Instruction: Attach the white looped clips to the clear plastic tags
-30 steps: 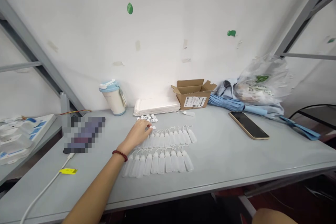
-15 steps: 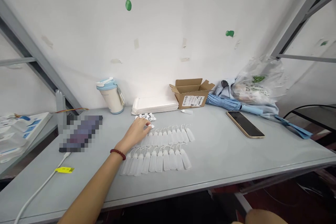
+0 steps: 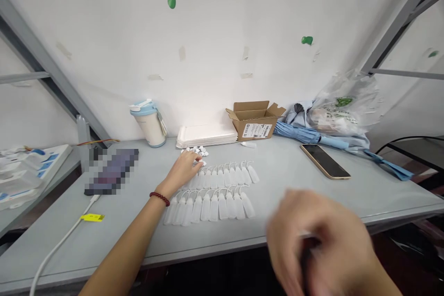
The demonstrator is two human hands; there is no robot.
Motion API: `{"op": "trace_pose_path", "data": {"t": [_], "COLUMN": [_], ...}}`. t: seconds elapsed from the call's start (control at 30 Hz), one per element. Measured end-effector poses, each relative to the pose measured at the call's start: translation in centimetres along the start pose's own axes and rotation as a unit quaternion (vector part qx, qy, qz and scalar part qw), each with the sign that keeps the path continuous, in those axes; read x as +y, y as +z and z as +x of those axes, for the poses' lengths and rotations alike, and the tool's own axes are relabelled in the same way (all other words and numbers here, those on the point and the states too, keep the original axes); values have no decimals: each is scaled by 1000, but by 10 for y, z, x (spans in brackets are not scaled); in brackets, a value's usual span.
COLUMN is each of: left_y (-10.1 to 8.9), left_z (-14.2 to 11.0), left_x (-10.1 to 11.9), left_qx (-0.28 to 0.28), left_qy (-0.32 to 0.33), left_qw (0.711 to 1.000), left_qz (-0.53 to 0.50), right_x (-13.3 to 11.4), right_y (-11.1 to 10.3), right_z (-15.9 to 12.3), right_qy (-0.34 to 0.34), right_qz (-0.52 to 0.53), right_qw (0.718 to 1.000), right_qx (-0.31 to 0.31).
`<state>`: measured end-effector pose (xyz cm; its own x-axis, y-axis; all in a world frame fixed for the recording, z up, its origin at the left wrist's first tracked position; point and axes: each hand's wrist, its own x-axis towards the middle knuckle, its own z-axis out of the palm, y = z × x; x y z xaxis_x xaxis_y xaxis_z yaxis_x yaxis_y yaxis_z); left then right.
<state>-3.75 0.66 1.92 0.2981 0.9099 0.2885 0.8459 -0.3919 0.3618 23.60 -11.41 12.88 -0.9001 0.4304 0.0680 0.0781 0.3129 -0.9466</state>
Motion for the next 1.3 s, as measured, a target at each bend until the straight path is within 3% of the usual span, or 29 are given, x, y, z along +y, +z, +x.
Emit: {"op": "trace_pose_path", "data": {"t": [0.07,0.13,0.2,0.3,0.53,0.73,0.8,0.93,1.0,1.2,1.3], "left_y": [-1,-2,-3,-6,-6,-3,-4,-4,-4,-4,-5], "left_z": [0,0,-1,-2,-4,-3,-4,-3,-2,-2,-2], "left_x": [2,4,6,9,13,16,18,23,24,27,28], "left_qx": [4,10,15,24,48,55,50,27,15,12,19], "left_qy": [3,-1,-7,-13,-19,-17,-23,-43,-60,-118,-121], "left_qw": [1000,1000,1000,999,998,996,994,980,962,891,874], "left_qz": [-6,-13,-23,-34,-43,-75,-98,-194,-266,-439,-471], "right_x": [31,70,104,131,144,142,135,125,126,143,147], "right_y": [-20,-33,-40,-44,-57,-69,-70,-69,-67,-52,-44], "right_z": [13,20,22,21,17,23,33,63,78,98,97], "right_qy": [92,171,218,263,374,370,335,195,131,0,-29], "right_qz": [-85,-197,-274,-329,-361,-393,-391,-340,-331,-354,-364], "right_qw": [980,919,867,828,788,748,757,833,858,868,865], "right_qx": [155,296,353,372,331,387,402,391,370,348,343]}}
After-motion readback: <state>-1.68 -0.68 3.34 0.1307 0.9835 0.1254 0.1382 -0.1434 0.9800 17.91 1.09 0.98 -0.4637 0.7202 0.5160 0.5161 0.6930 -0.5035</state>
